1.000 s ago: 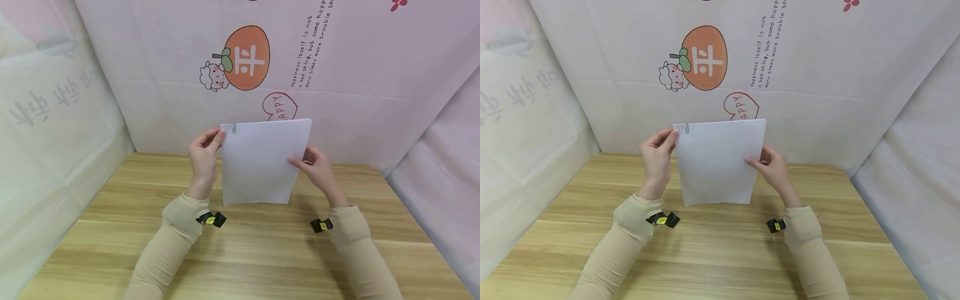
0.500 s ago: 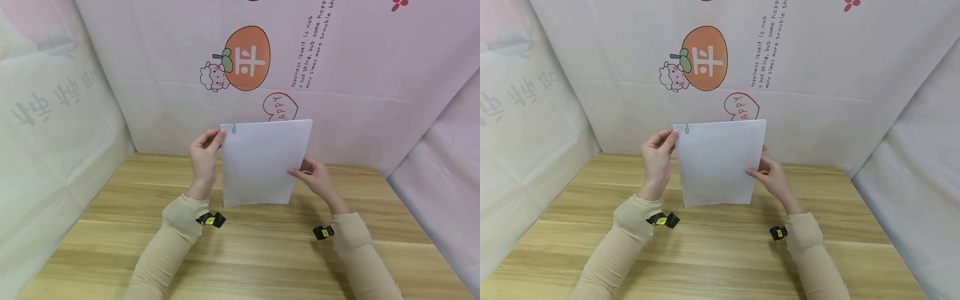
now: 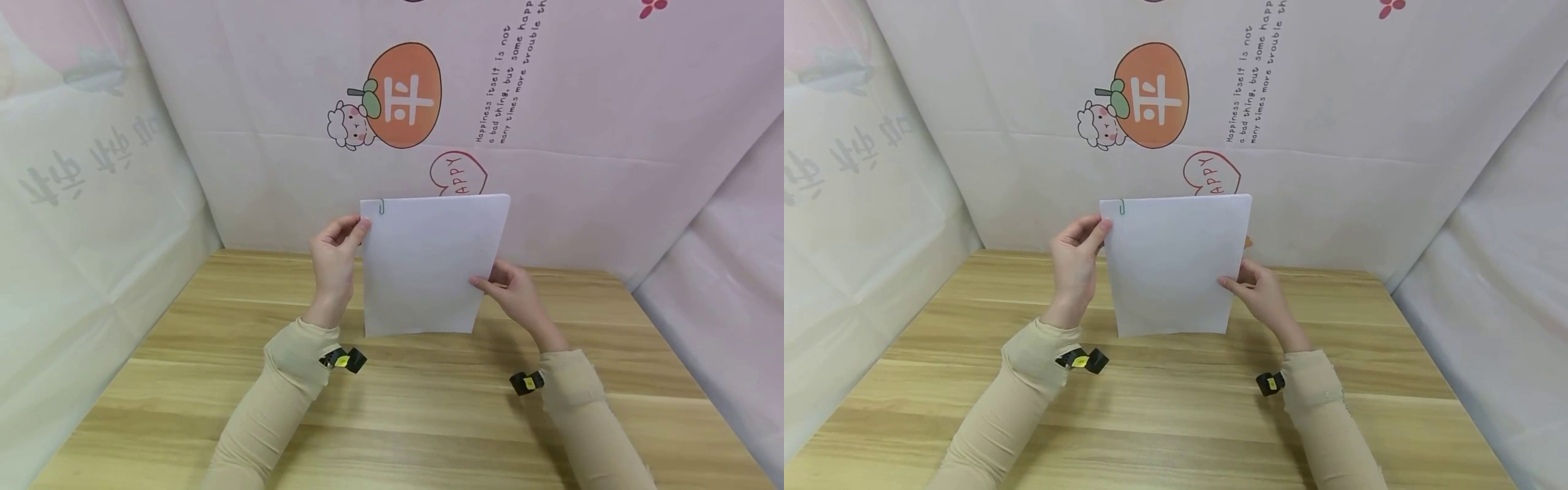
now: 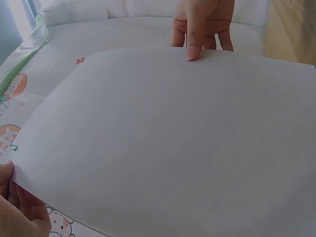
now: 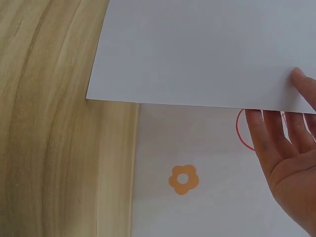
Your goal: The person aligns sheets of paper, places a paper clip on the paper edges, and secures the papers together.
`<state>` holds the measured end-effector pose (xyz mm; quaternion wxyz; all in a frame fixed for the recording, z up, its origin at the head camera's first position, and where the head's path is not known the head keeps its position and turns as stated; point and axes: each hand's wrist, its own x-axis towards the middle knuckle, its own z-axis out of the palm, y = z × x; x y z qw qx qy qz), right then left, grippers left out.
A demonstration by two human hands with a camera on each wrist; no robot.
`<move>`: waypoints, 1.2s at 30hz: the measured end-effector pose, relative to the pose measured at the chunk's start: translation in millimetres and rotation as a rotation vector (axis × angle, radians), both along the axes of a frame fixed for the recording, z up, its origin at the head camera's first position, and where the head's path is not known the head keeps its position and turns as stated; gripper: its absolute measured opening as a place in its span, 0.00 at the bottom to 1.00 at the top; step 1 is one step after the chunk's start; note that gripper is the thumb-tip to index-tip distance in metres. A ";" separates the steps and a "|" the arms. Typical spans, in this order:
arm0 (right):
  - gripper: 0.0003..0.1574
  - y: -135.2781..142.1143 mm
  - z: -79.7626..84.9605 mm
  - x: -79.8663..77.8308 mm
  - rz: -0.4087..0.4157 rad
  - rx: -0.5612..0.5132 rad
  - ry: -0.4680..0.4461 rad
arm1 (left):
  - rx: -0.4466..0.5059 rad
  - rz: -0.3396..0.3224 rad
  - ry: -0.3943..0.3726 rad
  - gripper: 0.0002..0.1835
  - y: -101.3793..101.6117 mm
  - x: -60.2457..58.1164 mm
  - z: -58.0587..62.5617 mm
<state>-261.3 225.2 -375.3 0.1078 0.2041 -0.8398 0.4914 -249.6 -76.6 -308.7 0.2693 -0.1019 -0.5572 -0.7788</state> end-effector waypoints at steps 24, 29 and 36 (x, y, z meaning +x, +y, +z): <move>0.21 -7.9 3.7 11.0 -0.004 0.035 0.026 | -0.239 0.086 -0.020 0.11 -3.7 -3.2 -11.4; 0.19 -9.6 4.7 13.3 0.007 0.012 0.044 | -0.312 0.095 -0.024 0.11 -5.6 -5.6 -14.9; 0.21 -3.0 -9.2 2.8 -0.019 0.019 0.004 | -0.357 0.102 -0.038 0.10 -5.4 1.1 -6.6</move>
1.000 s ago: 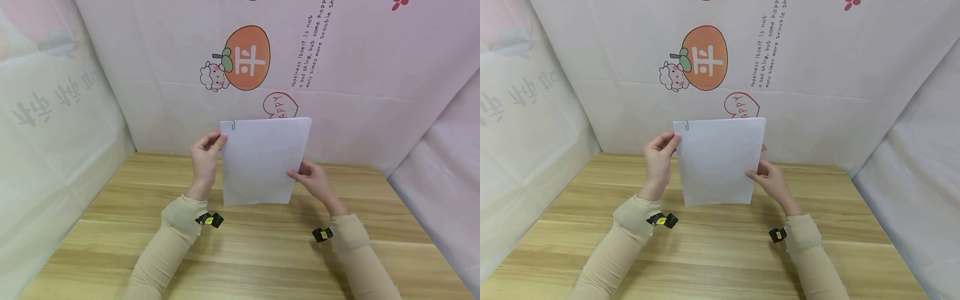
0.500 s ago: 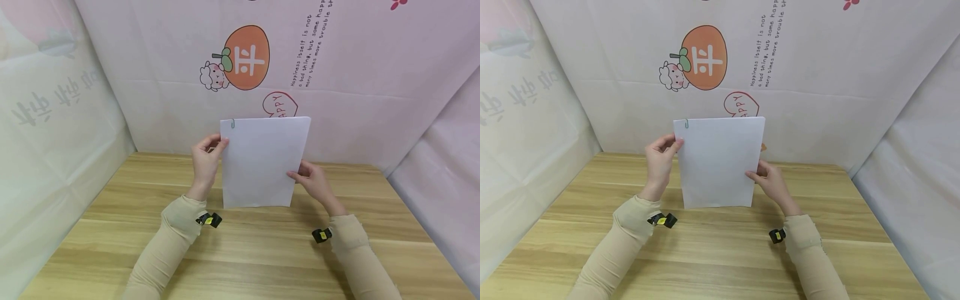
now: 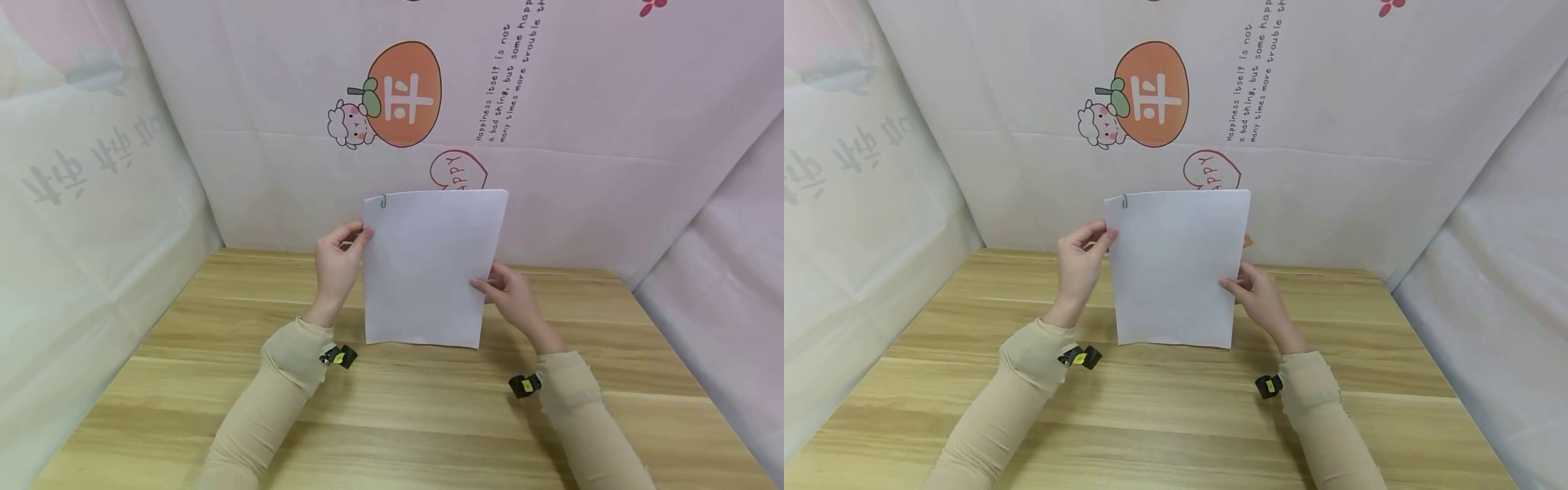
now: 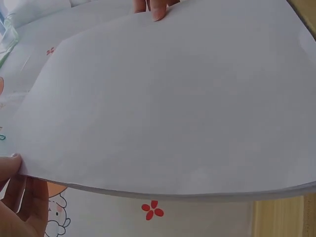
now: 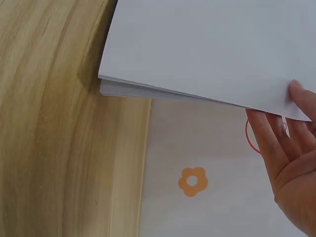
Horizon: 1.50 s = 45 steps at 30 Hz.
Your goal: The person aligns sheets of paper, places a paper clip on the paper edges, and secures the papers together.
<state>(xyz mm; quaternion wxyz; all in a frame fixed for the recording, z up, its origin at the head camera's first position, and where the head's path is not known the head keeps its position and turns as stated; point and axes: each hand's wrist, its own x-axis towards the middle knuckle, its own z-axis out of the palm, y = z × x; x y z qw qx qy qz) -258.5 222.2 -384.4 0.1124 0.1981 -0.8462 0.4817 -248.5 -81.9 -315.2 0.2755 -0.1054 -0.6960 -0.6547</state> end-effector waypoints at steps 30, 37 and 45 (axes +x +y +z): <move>0.24 2.5 -5.4 3.4 -0.027 0.033 -0.172 | -0.024 -0.095 -0.076 0.13 -2.0 -38.9 -21.3; 0.27 1.7 -5.5 4.4 -0.030 0.054 -0.216 | -0.109 -0.080 -0.116 0.12 -3.5 -50.0 -27.2; 0.31 -7.4 8.6 14.8 -0.021 0.055 -0.301 | -0.071 -0.156 -0.242 0.12 -5.5 -60.1 -34.8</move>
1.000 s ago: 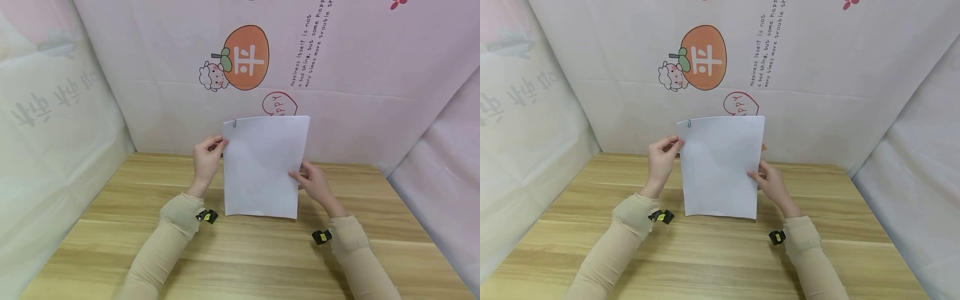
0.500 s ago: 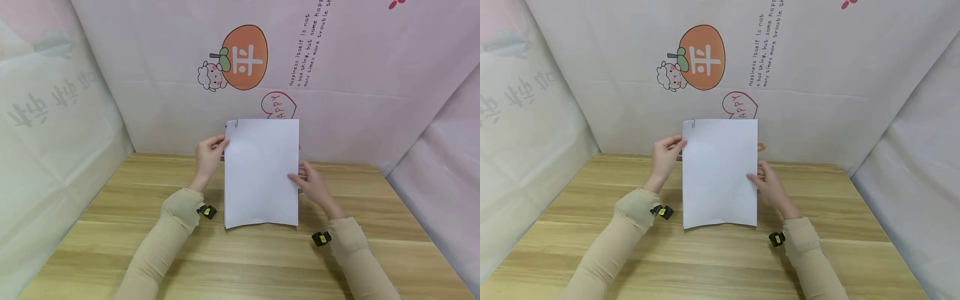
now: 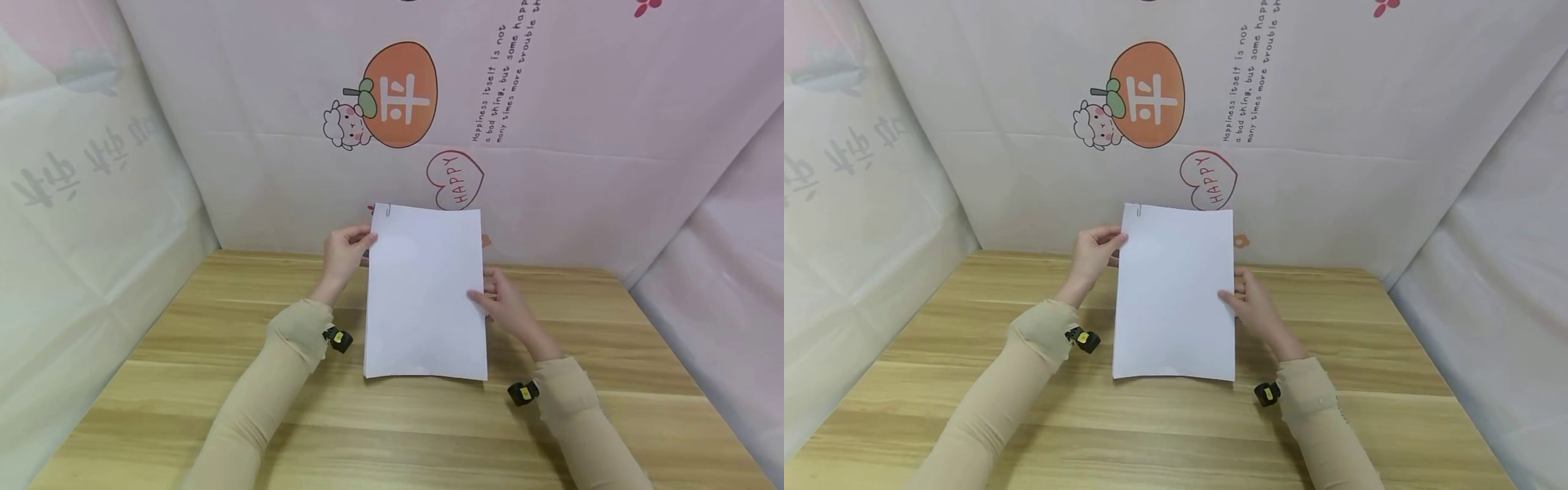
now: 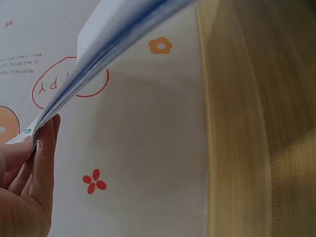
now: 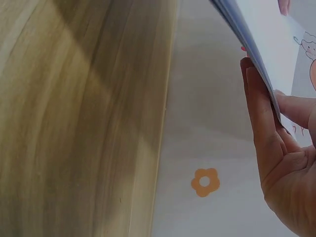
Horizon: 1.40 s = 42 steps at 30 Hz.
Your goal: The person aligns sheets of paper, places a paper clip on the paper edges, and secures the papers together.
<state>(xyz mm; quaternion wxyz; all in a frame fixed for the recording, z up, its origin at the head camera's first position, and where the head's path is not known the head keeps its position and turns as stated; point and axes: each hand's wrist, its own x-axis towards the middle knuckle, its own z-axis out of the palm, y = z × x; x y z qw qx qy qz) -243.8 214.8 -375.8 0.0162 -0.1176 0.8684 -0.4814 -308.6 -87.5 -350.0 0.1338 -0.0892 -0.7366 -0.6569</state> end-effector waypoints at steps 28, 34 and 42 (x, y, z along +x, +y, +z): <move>0.28 6.0 -34.0 -11.6 -0.027 0.020 -0.068 | -0.118 -0.071 -0.229 0.15 6.8 -19.4 -25.8; 0.28 2.9 -33.7 -12.0 -0.042 0.056 -0.077 | -0.159 -0.123 -0.306 0.19 5.6 -16.8 -28.5; 0.28 -0.7 -41.6 -17.4 -0.064 0.090 -0.110 | -0.212 -0.229 -0.383 0.25 4.8 -18.1 -43.3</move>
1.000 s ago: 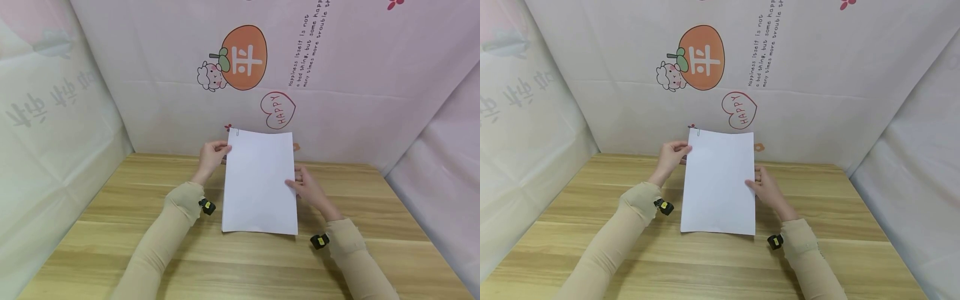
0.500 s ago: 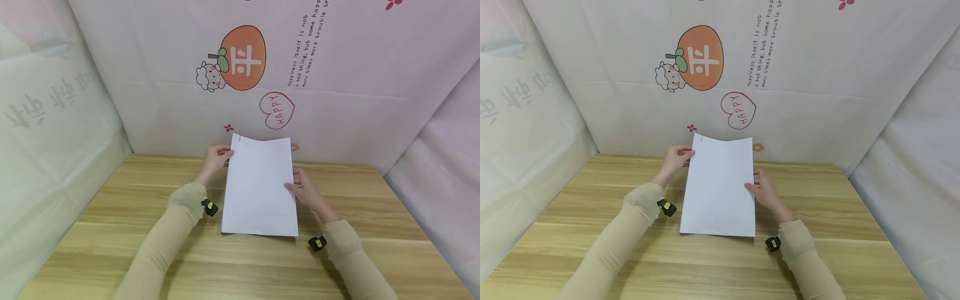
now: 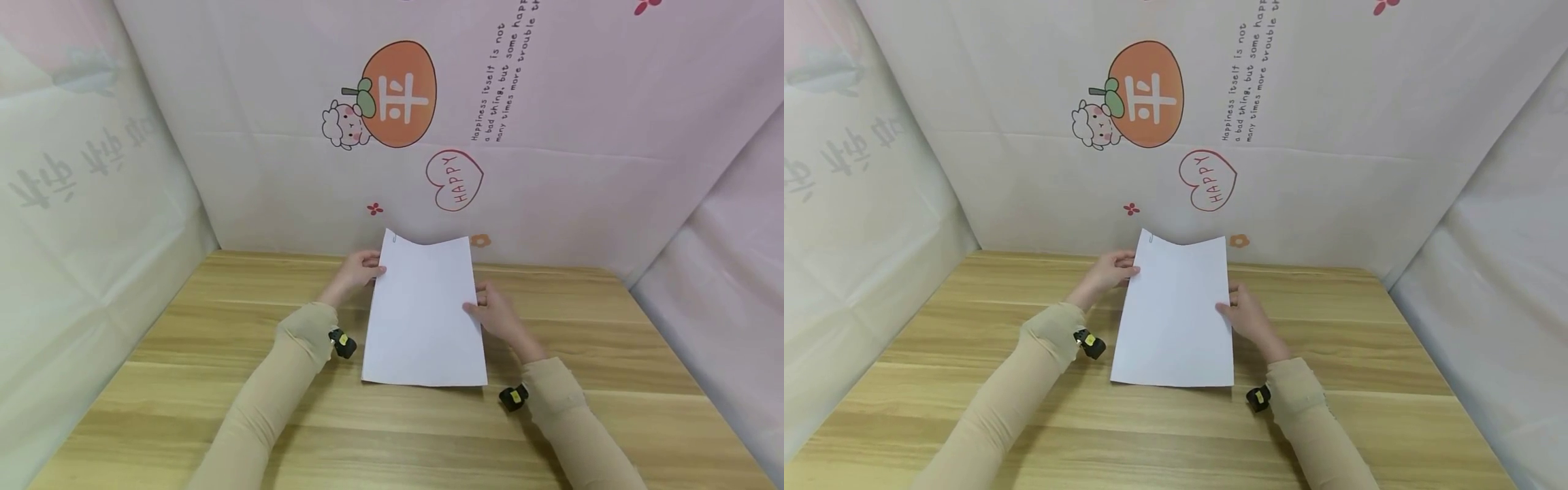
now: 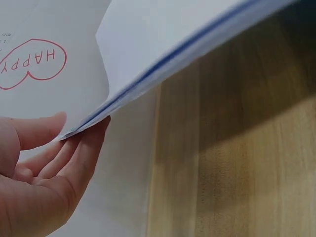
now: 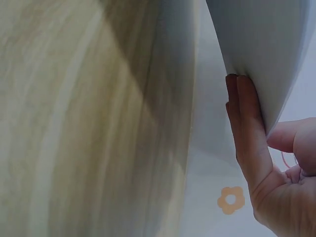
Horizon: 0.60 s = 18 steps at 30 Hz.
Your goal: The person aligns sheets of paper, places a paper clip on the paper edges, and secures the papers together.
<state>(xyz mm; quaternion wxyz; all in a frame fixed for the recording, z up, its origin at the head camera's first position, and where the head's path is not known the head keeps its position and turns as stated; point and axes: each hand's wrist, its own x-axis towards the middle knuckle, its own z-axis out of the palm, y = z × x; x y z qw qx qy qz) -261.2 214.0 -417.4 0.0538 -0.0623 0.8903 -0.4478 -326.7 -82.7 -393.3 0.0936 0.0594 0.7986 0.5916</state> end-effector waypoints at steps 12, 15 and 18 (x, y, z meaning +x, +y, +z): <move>0.27 -2.2 -6.7 -5.2 0.007 0.080 -0.024 | -0.013 -0.049 -0.060 0.30 -0.7 -3.5 -9.4; 0.28 -2.8 -7.7 -6.4 0.009 0.094 -0.039 | -0.014 -0.066 -0.074 0.30 -0.5 -4.8 -12.4; 0.29 -3.6 -9.0 -7.4 0.010 0.093 -0.054 | -0.001 -0.086 -0.095 0.30 0.1 -5.6 -15.4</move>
